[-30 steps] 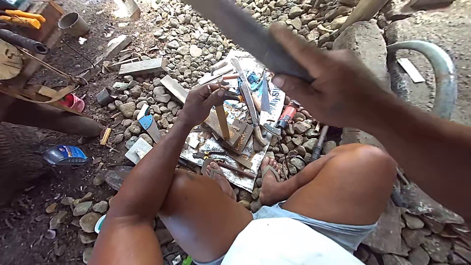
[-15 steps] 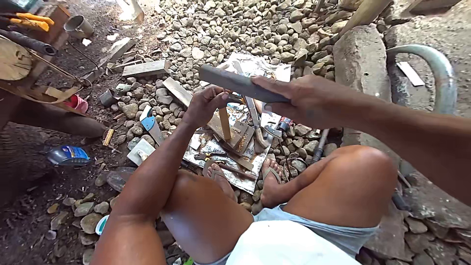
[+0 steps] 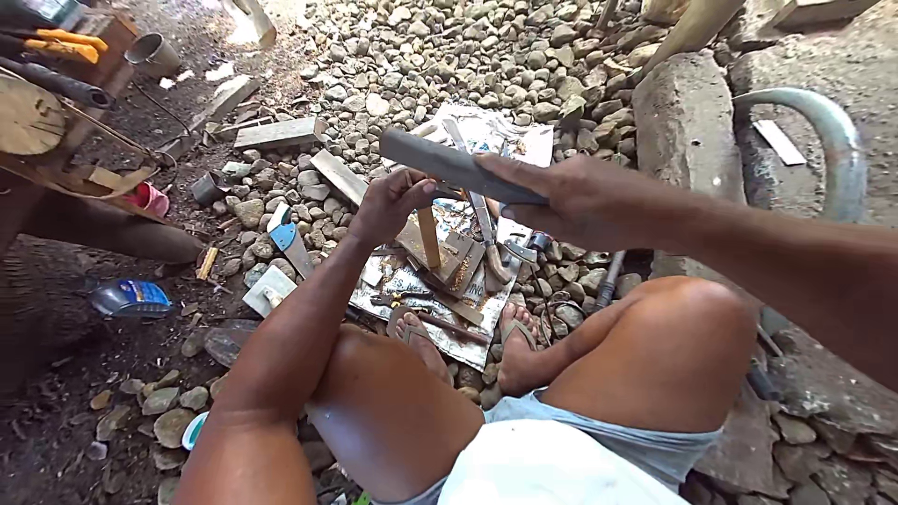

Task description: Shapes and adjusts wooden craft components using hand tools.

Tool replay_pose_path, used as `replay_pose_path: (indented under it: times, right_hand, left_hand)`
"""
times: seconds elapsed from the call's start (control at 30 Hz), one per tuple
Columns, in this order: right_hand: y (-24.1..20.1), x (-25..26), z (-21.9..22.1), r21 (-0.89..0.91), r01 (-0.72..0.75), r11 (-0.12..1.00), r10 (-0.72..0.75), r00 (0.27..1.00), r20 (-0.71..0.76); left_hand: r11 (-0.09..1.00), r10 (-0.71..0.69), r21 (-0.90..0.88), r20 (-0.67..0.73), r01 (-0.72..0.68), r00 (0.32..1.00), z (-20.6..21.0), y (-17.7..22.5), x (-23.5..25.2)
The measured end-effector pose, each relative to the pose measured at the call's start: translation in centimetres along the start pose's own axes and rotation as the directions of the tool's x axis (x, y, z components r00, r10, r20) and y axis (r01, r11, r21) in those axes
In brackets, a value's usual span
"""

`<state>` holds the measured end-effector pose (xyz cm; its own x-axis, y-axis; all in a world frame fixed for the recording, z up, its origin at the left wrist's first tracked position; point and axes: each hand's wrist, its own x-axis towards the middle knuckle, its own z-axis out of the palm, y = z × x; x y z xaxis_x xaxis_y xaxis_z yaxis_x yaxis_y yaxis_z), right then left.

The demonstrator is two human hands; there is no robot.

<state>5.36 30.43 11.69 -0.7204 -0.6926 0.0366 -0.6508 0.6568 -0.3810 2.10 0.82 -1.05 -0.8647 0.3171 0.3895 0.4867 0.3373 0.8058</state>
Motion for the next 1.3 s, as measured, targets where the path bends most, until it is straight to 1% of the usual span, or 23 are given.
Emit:
replay_pose_path:
  times: [0.03,0.1,0.13,0.17,0.2,0.23,0.27,0.37,0.4,0.47,0.5,0.53,0.6,0.67,0.7,0.77,0.83,0.93,1.03,1.13,1.2,1.27,1.3]
  right_hand:
    - [0.0,0.0,-0.4,0.009,0.002,1.0,-0.002,1.0,-0.016]
    - [-0.8,-0.2,-0.7,0.049,0.034,0.998,-0.023,0.977,-0.211]
    - [-0.9,-0.2,-0.5,0.058,0.045,0.997,-0.028,0.962,-0.27]
    - [-0.7,-0.2,0.0,0.058,0.046,0.997,-0.029,0.964,-0.263]
    - [-0.1,-0.1,0.7,0.045,0.037,0.998,-0.028,0.984,-0.175]
    - [0.3,0.0,0.9,0.02,0.011,1.0,-0.01,0.999,-0.045]
    - [0.4,0.1,0.7,0.009,-0.01,1.0,0.01,1.0,0.014]
    - [0.1,-0.3,0.4,0.046,0.027,0.999,-0.019,0.986,-0.164]
    - [0.3,-0.4,0.7,0.046,0.025,0.999,-0.017,0.988,-0.153]
    - [1.4,-0.4,1.2,0.026,0.004,1.0,-0.004,1.0,-0.001]
    - [1.7,-0.4,1.0,0.024,-0.012,1.0,0.012,1.0,0.014]
    - [1.9,-0.3,0.7,0.044,-0.036,0.998,0.037,0.999,-0.023]
    - [2.1,-0.9,1.4,0.16,-0.135,0.978,0.161,0.973,-0.164]
    - [3.1,-1.0,4.4,0.3,-0.255,0.919,0.335,0.907,-0.254]
    - [4.0,-1.1,7.2,0.369,-0.313,0.875,0.421,0.869,-0.26]
    - [6.1,-1.8,14.8,0.447,-0.446,0.776,0.56,0.812,-0.163]
    - [8.1,-2.8,23.7,0.472,-0.575,0.669,0.654,0.757,-0.004]
    - [10.0,-2.0,33.8,0.373,-0.743,0.555,0.735,0.649,0.199]
    - [10.5,-1.4,39.9,0.243,-0.817,0.523,0.773,0.575,0.269]
    - [10.9,-2.3,42.8,0.198,-0.823,0.533,0.768,0.569,0.295]
    - [11.3,-2.5,41.6,0.202,-0.823,0.531,0.766,0.568,0.302]
    - [11.4,-1.7,38.4,0.345,-0.743,0.574,0.74,0.651,0.171]
    - [11.1,-0.8,36.1,0.468,-0.651,0.597,0.695,0.711,0.102]
  left_hand:
    - [1.0,0.002,-0.006,0.012,-0.002,1.0,-0.2,0.0,0.1]
    - [1.0,0.002,-0.019,0.044,-0.001,0.999,-0.1,-0.4,0.1]
    - [1.0,-0.006,-0.024,0.049,0.007,0.999,0.0,-0.6,0.1]
    - [1.0,-0.011,-0.029,0.044,0.012,0.999,0.0,-0.5,0.0]
    - [0.999,-0.012,-0.032,0.03,0.013,0.999,0.1,-0.3,0.0]
    - [1.0,-0.008,-0.02,0.011,0.008,1.0,0.2,0.0,0.0]
    - [1.0,-0.01,-0.014,0.013,0.01,1.0,0.2,0.3,0.1]
    - [0.999,-0.015,-0.048,0.067,0.018,0.998,0.3,-0.2,0.0]
    - [0.999,-0.01,-0.05,0.064,0.014,0.998,0.4,-0.3,-0.2]
    - [1.0,0.007,-0.027,0.035,-0.006,0.999,0.5,-0.1,-0.2]
    - [0.999,0.021,-0.028,0.037,-0.02,0.999,0.4,-0.1,0.0]
    - [0.999,0.026,-0.042,0.049,-0.024,0.998,0.3,-0.2,0.1]
    - [0.999,-0.003,-0.039,0.074,0.006,0.997,0.4,-0.5,0.0]
    - [1.0,-0.016,-0.022,0.066,0.017,0.998,0.1,-0.8,0.1]
    - [1.0,-0.006,-0.028,0.063,0.007,0.998,-0.2,-0.9,0.2]
    - [0.999,0.007,-0.041,0.065,-0.005,0.998,-0.9,-1.1,0.2]
    - [0.997,-0.027,-0.071,0.057,0.031,0.998,-1.4,-1.7,-0.4]
    - [0.981,-0.165,-0.108,-0.017,0.162,0.986,-2.2,-2.4,-1.2]
    - [0.951,-0.241,-0.233,-0.139,0.204,0.961,-2.6,-3.0,-1.6]
    - [0.893,-0.299,-0.401,-0.194,0.202,0.934,-3.4,-3.1,-2.1]
    - [0.842,-0.361,-0.491,-0.205,0.224,0.91,-3.7,-2.5,-2.3]
    - [0.806,-0.391,-0.544,-0.194,0.233,0.9,-3.7,-1.9,-2.4]
    - [0.788,-0.396,-0.573,-0.192,0.225,0.898,-3.6,-1.6,-2.3]
